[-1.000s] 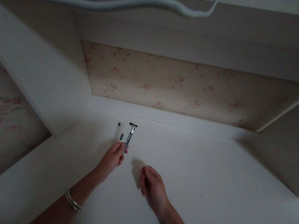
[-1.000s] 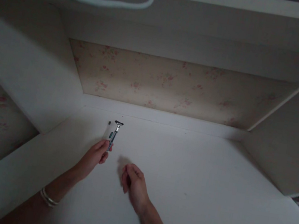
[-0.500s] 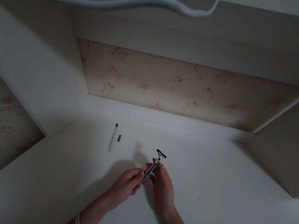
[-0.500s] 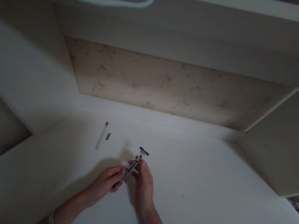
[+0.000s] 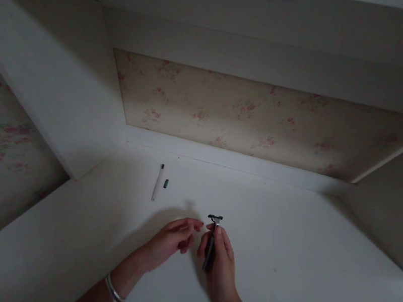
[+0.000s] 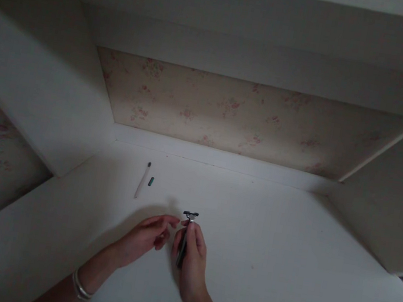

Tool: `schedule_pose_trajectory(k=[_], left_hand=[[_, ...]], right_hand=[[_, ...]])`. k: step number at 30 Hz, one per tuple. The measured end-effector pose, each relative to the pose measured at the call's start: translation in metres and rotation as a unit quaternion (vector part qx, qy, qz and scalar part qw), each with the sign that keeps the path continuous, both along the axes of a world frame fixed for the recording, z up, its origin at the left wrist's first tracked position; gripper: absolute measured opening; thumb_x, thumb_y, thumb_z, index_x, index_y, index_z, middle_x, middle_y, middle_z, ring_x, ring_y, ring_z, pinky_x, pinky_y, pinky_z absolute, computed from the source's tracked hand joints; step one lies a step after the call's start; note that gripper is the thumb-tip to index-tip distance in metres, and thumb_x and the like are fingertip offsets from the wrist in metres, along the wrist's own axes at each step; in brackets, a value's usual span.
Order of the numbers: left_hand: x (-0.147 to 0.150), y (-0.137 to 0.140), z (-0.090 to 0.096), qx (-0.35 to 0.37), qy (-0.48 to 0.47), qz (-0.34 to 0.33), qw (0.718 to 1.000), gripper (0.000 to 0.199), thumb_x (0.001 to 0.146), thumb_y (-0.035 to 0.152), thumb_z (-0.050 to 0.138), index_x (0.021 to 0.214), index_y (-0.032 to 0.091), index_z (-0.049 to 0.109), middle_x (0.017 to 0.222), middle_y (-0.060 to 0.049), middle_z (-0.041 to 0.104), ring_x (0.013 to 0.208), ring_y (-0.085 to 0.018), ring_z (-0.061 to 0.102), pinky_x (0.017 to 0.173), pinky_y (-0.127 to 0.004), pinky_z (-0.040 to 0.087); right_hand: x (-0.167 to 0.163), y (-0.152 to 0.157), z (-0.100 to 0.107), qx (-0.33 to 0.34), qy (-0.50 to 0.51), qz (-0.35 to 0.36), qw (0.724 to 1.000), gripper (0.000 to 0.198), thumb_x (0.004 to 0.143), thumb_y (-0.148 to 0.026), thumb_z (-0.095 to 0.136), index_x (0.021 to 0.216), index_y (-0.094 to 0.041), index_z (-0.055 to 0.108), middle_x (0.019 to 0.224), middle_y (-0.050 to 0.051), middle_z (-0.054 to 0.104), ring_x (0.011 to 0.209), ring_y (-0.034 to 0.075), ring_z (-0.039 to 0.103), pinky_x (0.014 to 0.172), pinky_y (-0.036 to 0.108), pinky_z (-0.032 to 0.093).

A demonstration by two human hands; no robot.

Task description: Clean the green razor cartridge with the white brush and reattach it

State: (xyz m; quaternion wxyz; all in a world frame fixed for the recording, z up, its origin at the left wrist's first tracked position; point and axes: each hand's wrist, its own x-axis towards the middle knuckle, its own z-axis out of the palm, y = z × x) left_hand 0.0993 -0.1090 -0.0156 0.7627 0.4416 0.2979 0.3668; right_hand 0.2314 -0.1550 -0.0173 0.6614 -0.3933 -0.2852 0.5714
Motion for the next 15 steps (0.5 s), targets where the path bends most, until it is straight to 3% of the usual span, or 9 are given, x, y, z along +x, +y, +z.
schedule_pose_trajectory(k=[2,5,10,15], left_hand=[[-0.001,-0.001,0.000,-0.014,-0.051,-0.023,0.998,0.042,0.080,0.042,0.062,0.113,0.015,0.062,0.106,-0.010,0.056,0.069,-0.010,0.047,0.061,-0.024,0.035],[-0.002,-0.002,-0.001,-0.038,-0.102,-0.049,0.993,0.047,0.080,0.043,0.063,0.117,0.015,0.061,0.092,-0.009,0.057,0.075,-0.013,0.048,0.066,-0.025,0.036],[-0.005,-0.001,-0.002,-0.052,-0.126,-0.065,0.989,0.046,0.075,0.039,0.070,0.113,0.014,0.065,0.070,-0.002,0.049,0.067,-0.010,0.043,0.063,-0.023,0.033],[-0.006,0.001,-0.006,-0.038,-0.134,-0.057,0.989,0.046,0.071,0.039,0.074,0.108,0.013,0.067,0.069,-0.002,0.052,0.063,-0.009,0.043,0.060,-0.023,0.032]], right_hand=[[-0.007,-0.007,-0.001,-0.009,0.021,0.033,0.999,0.028,0.090,-0.046,0.051,0.083,-0.019,0.052,0.051,-0.006,0.044,0.040,0.006,0.032,0.038,0.017,0.024],[-0.014,-0.015,-0.002,-0.039,0.054,0.080,0.995,0.033,0.088,-0.047,0.054,0.073,-0.019,0.046,0.050,-0.008,0.038,0.038,0.004,0.024,0.035,0.016,0.016],[-0.017,-0.021,0.000,-0.048,0.080,0.147,0.985,0.031,0.087,-0.048,0.055,0.080,-0.019,0.050,0.048,-0.009,0.038,0.035,0.003,0.021,0.033,0.016,0.015],[-0.016,-0.022,0.004,-0.032,0.086,0.170,0.981,0.031,0.089,-0.048,0.052,0.079,-0.019,0.050,0.047,-0.009,0.038,0.034,0.003,0.019,0.033,0.016,0.014]])
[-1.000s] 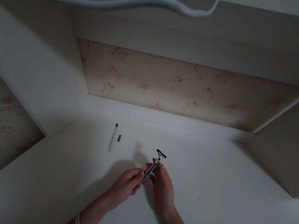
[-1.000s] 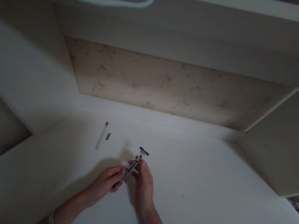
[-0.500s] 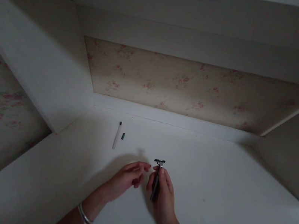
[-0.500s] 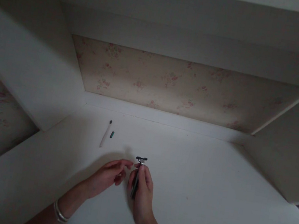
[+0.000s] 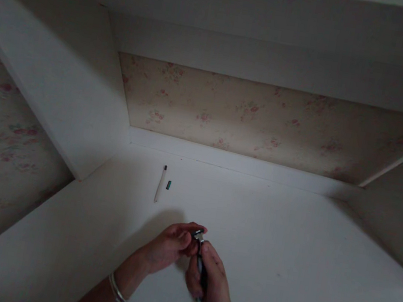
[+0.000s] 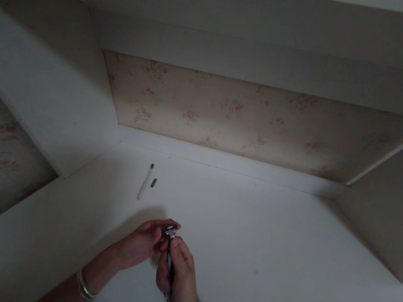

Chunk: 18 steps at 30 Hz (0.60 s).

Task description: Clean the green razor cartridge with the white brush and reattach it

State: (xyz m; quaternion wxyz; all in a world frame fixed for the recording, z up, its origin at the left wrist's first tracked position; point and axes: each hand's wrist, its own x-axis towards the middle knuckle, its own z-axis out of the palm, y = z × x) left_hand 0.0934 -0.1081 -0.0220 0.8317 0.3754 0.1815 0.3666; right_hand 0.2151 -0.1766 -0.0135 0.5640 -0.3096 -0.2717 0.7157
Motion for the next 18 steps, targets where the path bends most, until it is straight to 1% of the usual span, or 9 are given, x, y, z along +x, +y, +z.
schedule_pose_trajectory(k=[3,7,14,18], left_hand=[[0.0006,-0.0002,-0.0018,-0.004,-0.008,0.000,1.000,0.046,0.069,0.038,0.075,0.107,0.013,0.068,0.072,-0.003,0.053,0.064,-0.010,0.046,0.060,-0.023,0.033],[0.0008,-0.0014,-0.0027,-0.010,-0.015,-0.001,1.000,0.045,0.069,0.038,0.076,0.106,0.014,0.069,0.075,-0.003,0.055,0.064,-0.009,0.048,0.062,-0.023,0.035],[0.0011,-0.0010,-0.0044,-0.013,-0.003,0.008,1.000,0.046,0.065,0.038,0.079,0.103,0.016,0.070,0.075,-0.003,0.054,0.065,-0.009,0.046,0.062,-0.022,0.034],[0.0019,-0.0007,-0.0026,-0.013,0.004,0.010,1.000,0.047,0.062,0.040,0.080,0.102,0.017,0.071,0.080,-0.004,0.055,0.066,-0.009,0.047,0.062,-0.022,0.035]], right_hand=[[0.0010,0.0000,-0.0008,0.008,-0.002,0.001,1.000,0.030,0.089,-0.046,0.052,0.078,-0.018,0.050,0.047,-0.009,0.036,0.034,0.003,0.018,0.033,0.016,0.014],[0.0022,0.0002,-0.0045,0.000,-0.004,0.002,1.000,0.030,0.089,-0.046,0.052,0.078,-0.018,0.051,0.047,-0.009,0.033,0.036,0.003,0.017,0.033,0.016,0.013],[0.0023,0.0000,-0.0051,-0.018,-0.018,-0.014,1.000,0.033,0.086,-0.047,0.057,0.074,-0.018,0.048,0.047,-0.009,0.033,0.036,0.003,0.018,0.034,0.016,0.013],[0.0030,-0.0001,-0.0057,-0.010,-0.031,-0.020,0.999,0.033,0.085,-0.047,0.057,0.072,-0.018,0.048,0.046,-0.010,0.033,0.036,0.003,0.017,0.033,0.017,0.013]])
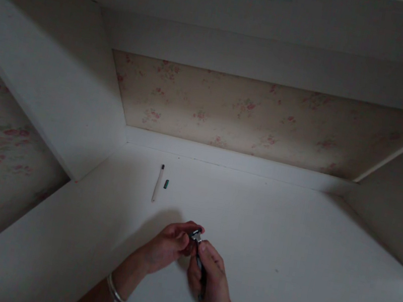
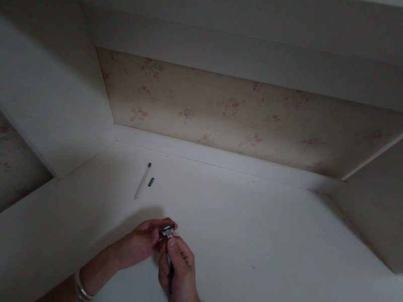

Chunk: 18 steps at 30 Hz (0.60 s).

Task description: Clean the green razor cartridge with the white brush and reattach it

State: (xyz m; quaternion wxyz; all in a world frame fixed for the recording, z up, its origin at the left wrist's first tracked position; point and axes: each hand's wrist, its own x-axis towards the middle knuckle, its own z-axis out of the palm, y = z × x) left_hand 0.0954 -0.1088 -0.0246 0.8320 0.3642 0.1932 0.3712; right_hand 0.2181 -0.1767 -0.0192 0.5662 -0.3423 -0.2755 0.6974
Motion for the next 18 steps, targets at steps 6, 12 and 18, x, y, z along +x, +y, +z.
schedule_pose_trajectory(k=[6,12,18], left_hand=[[0.0004,-0.0009,-0.0016,0.015,-0.002,0.008,1.000,0.045,0.063,0.037,0.080,0.102,0.018,0.071,0.087,-0.004,0.053,0.069,-0.009,0.046,0.062,-0.021,0.035],[0.0014,-0.0017,-0.0008,0.013,-0.001,0.023,1.000,0.043,0.063,0.037,0.080,0.101,0.017,0.071,0.091,-0.004,0.052,0.072,-0.009,0.046,0.062,-0.020,0.036],[0.0029,-0.0026,0.0016,0.014,0.002,0.042,0.999,0.041,0.065,0.036,0.079,0.101,0.018,0.071,0.094,-0.005,0.053,0.074,-0.010,0.047,0.063,-0.021,0.037]], right_hand=[[0.0009,0.0008,-0.0030,0.005,-0.017,-0.009,1.000,0.034,0.085,-0.046,0.058,0.069,-0.018,0.048,0.045,-0.009,0.033,0.035,0.003,0.018,0.033,0.017,0.013],[0.0028,0.0016,0.0004,-0.010,-0.023,-0.007,1.000,0.035,0.083,-0.048,0.060,0.069,-0.018,0.046,0.045,-0.009,0.034,0.035,0.003,0.019,0.033,0.017,0.014],[0.0034,0.0015,0.0003,-0.017,-0.014,0.006,1.000,0.036,0.083,-0.048,0.059,0.068,-0.019,0.045,0.045,-0.010,0.033,0.035,0.003,0.017,0.033,0.017,0.013]])
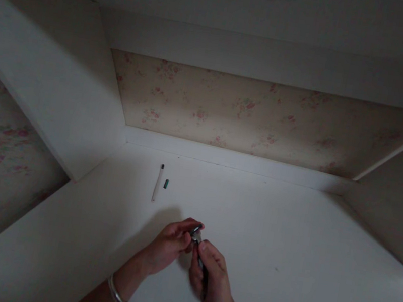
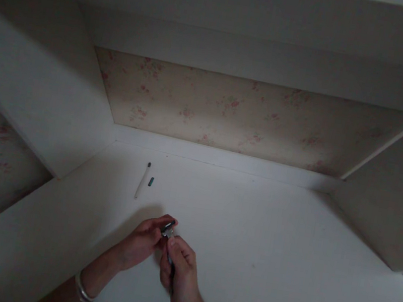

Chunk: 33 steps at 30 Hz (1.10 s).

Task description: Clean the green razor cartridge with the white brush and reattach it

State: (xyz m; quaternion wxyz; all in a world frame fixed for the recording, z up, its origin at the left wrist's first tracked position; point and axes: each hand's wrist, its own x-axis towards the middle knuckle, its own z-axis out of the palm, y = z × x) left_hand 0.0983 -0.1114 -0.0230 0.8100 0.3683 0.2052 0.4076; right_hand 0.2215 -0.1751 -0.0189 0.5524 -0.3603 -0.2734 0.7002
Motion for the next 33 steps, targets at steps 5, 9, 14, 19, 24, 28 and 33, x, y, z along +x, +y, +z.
schedule_pose_trajectory(k=[5,9,14,19,24,28,33], left_hand=[[-0.001,0.003,-0.002,-0.033,-0.032,0.036,0.998,0.043,0.060,0.034,0.082,0.099,0.021,0.071,0.100,-0.005,0.057,0.066,-0.008,0.047,0.066,-0.024,0.039],[-0.001,0.004,-0.004,0.000,0.029,0.086,0.996,0.046,0.064,0.037,0.079,0.104,0.018,0.067,0.084,-0.003,0.057,0.062,-0.007,0.044,0.061,-0.023,0.037],[0.002,0.004,-0.001,0.135,0.209,0.191,0.949,0.040,0.068,0.033,0.076,0.102,0.017,0.064,0.080,0.000,0.052,0.068,-0.010,0.046,0.061,-0.021,0.037],[0.003,0.000,0.005,0.249,0.303,0.270,0.879,0.036,0.067,0.030,0.076,0.098,0.019,0.063,0.077,0.003,0.048,0.056,-0.007,0.041,0.053,-0.020,0.037],[0.002,-0.002,0.002,0.290,0.333,0.282,0.852,0.037,0.068,0.031,0.075,0.100,0.020,0.061,0.084,0.000,0.054,0.055,-0.007,0.047,0.050,-0.020,0.042],[0.001,-0.003,-0.002,0.322,0.345,0.281,0.836,0.037,0.069,0.032,0.075,0.101,0.020,0.061,0.084,0.000,0.055,0.057,-0.008,0.048,0.052,-0.021,0.044],[0.000,-0.004,-0.004,0.344,0.353,0.265,0.829,0.037,0.070,0.035,0.074,0.102,0.021,0.062,0.084,-0.002,0.056,0.058,-0.009,0.048,0.054,-0.022,0.044]], right_hand=[[0.005,0.004,0.003,0.031,-0.023,-0.036,0.999,0.032,0.088,-0.047,0.052,0.076,-0.017,0.054,0.048,-0.007,0.036,0.038,0.005,0.021,0.036,0.018,0.015],[0.020,0.013,0.011,0.091,-0.092,-0.062,0.990,0.033,0.088,-0.041,0.048,0.100,-0.015,0.064,0.061,-0.002,0.048,0.050,0.009,0.039,0.049,0.021,0.033],[0.041,0.029,0.010,0.107,-0.340,-0.116,0.927,0.037,0.083,-0.037,0.056,0.115,-0.019,0.064,0.084,0.002,0.060,0.064,0.013,0.050,0.061,0.025,0.041],[0.061,0.053,0.000,0.063,-0.523,-0.127,0.841,0.051,0.086,-0.046,0.050,0.125,-0.014,0.055,0.072,0.003,0.066,0.060,0.018,0.061,0.060,0.029,0.046],[0.074,0.089,0.004,0.077,-0.746,-0.108,0.653,0.036,0.089,-0.033,0.042,0.116,-0.017,0.060,0.101,0.008,0.068,0.082,0.018,0.065,0.075,0.025,0.045],[0.077,0.120,0.007,0.059,-0.789,-0.091,0.604,0.030,0.089,-0.027,0.043,0.106,-0.017,0.065,0.102,0.011,0.067,0.092,0.021,0.062,0.080,0.026,0.041],[0.076,0.148,0.004,0.029,-0.817,-0.068,0.571,0.029,0.089,-0.024,0.043,0.104,-0.014,0.065,0.105,0.014,0.064,0.091,0.022,0.063,0.078,0.027,0.041]])
